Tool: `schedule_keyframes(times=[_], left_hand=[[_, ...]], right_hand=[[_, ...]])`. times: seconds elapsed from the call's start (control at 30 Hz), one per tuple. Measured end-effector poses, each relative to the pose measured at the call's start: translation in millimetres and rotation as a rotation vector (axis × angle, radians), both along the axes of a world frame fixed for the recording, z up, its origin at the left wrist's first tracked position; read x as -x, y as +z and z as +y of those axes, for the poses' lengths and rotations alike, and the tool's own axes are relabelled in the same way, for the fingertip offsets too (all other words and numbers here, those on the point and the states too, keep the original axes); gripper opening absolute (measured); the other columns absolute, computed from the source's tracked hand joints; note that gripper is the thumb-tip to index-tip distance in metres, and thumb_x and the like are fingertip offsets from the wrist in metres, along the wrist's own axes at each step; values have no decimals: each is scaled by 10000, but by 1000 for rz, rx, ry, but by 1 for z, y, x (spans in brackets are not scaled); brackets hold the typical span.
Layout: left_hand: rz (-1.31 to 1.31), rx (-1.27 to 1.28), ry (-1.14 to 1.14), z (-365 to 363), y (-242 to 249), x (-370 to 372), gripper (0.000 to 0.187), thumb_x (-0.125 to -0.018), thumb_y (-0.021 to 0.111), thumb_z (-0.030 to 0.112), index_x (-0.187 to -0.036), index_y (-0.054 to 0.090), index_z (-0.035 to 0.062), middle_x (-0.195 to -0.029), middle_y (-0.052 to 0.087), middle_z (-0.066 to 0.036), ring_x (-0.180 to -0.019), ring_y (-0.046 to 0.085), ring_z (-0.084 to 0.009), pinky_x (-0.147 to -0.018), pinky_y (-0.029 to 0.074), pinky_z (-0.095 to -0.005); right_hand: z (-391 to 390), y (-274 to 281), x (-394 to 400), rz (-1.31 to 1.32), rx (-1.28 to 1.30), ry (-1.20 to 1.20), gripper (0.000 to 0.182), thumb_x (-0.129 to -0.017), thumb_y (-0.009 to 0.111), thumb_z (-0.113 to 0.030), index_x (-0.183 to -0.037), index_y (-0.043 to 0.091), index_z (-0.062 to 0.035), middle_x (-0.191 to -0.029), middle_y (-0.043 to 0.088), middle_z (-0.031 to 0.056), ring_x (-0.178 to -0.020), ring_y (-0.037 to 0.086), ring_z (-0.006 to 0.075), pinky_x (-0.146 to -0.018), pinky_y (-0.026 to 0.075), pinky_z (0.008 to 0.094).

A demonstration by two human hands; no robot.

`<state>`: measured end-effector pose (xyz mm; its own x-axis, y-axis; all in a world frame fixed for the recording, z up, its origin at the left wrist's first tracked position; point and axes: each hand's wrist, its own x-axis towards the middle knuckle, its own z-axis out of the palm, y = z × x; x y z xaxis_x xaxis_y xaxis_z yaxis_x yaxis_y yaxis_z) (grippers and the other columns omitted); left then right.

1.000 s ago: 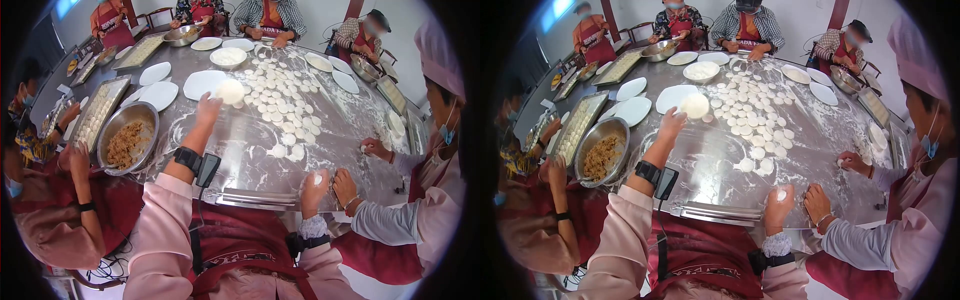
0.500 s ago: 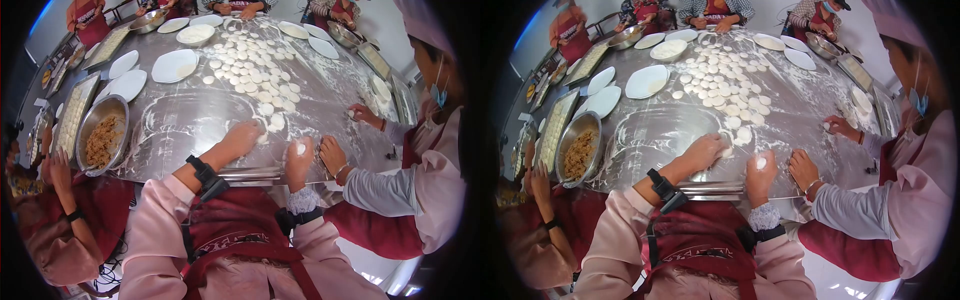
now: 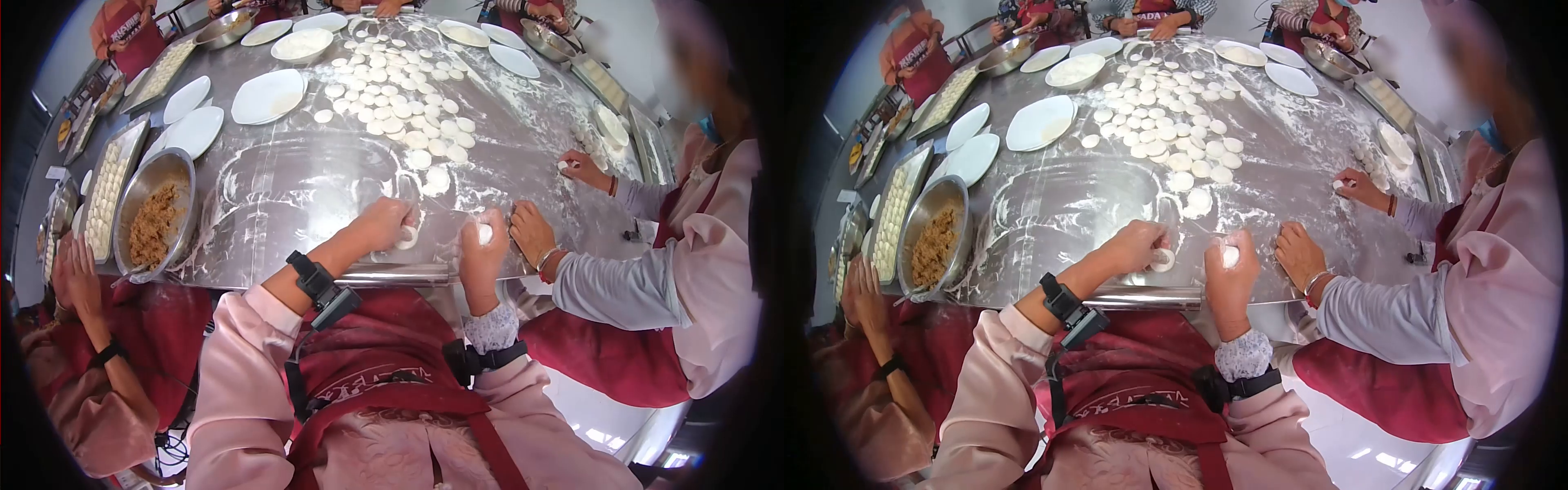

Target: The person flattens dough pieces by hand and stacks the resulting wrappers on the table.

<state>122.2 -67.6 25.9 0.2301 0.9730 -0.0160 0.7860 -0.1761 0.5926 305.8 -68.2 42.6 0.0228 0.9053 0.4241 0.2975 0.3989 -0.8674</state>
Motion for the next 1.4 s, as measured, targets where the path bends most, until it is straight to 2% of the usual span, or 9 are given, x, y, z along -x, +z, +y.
schedule_keyframes(times=[0.07, 0.17, 0.53, 0.73, 0.8, 0.9, 1.17, 1.27, 1.4], left_hand=[[-218, 162, 23, -6, 1, -3, 129, -723, 626, 100, -817, 582, 24, -770, 598, -138, -705, 580, -329, -659, 473, -385], [-117, -87, 20, -1, -18, -15, 141, -728, 633, 137, -758, 568, 15, -726, 595, -158, -682, 578, -340, -628, 466, -398], [-148, 31, 86, -19, -16, -11, 153, -735, 610, 148, -779, 559, 11, -753, 599, -172, -754, 575, -357, -661, 455, -407], [-143, -200, 288, 5, -27, -20, 135, -750, 585, 149, -772, 568, 17, -756, 593, -169, -766, 573, -354, -663, 457, -409], [-17, -126, 48, 2, -30, -13, 124, -748, 587, 144, -767, 570, 23, -755, 593, -169, -761, 575, -353, -660, 458, -408], [-129, -93, 76, -8, -22, -3, 117, -751, 576, 139, -766, 574, 23, -745, 595, -185, -741, 575, -371, -654, 458, -431], [-92, -214, 282, 3, -28, -21, 118, -755, 578, 132, -796, 566, 22, -748, 600, -167, -739, 583, -344, -653, 460, -405], [-21, -57, 89, -4, -21, -8, 105, -751, 575, 124, -800, 567, 31, -748, 604, -164, -728, 586, -342, -642, 463, -402], [-97, -41, 69, -12, -17, -4, 100, -751, 570, 117, -815, 585, 41, -752, 607, -166, -721, 584, -351, -638, 469, -399]], right_hand=[[2, 11, 6, -30, 8, -20, 150, -748, 580, -90, -756, 449, -18, -624, 477, 100, -570, 449, 163, -548, 399, 320], [42, -13, 31, -40, 17, -48, 160, -752, 584, -106, -759, 451, -19, -608, 477, 102, -543, 442, 163, -521, 394, 323], [17, -36, 10, 40, -17, -96, 157, -748, 591, -78, -744, 443, -24, -597, 471, 116, -518, 430, 197, -502, 379, 320], [61, -16, 54, -53, -90, -91, 137, -746, 595, -72, -781, 474, -16, -616, 465, 112, -570, 467, 183, -540, 395, 318], [47, -26, 35, -59, -96, -114, 149, -748, 600, -82, -774, 468, -17, -612, 470, 106, -563, 464, 174, -535, 397, 326], [20, -42, 12, 203, 29, -53, 171, -749, 601, -88, -750, 445, -18, -602, 468, 95, -548, 445, 159, -517, 388, 333], [64, -25, 52, -42, -121, -91, 156, -741, 605, -91, -779, 472, -18, -605, 503, 114, -528, 461, 158, -509, 397, 320], [40, -39, 19, 40, 162, -67, 164, -738, 612, -96, -781, 475, -16, -610, 513, 122, -534, 481, 166, -522, 411, 313], [21, -42, 11, 98, 18, -97, 157, -740, 607, -88, -775, 471, -16, -600, 503, 118, -533, 473, 162, -514, 404, 318]])
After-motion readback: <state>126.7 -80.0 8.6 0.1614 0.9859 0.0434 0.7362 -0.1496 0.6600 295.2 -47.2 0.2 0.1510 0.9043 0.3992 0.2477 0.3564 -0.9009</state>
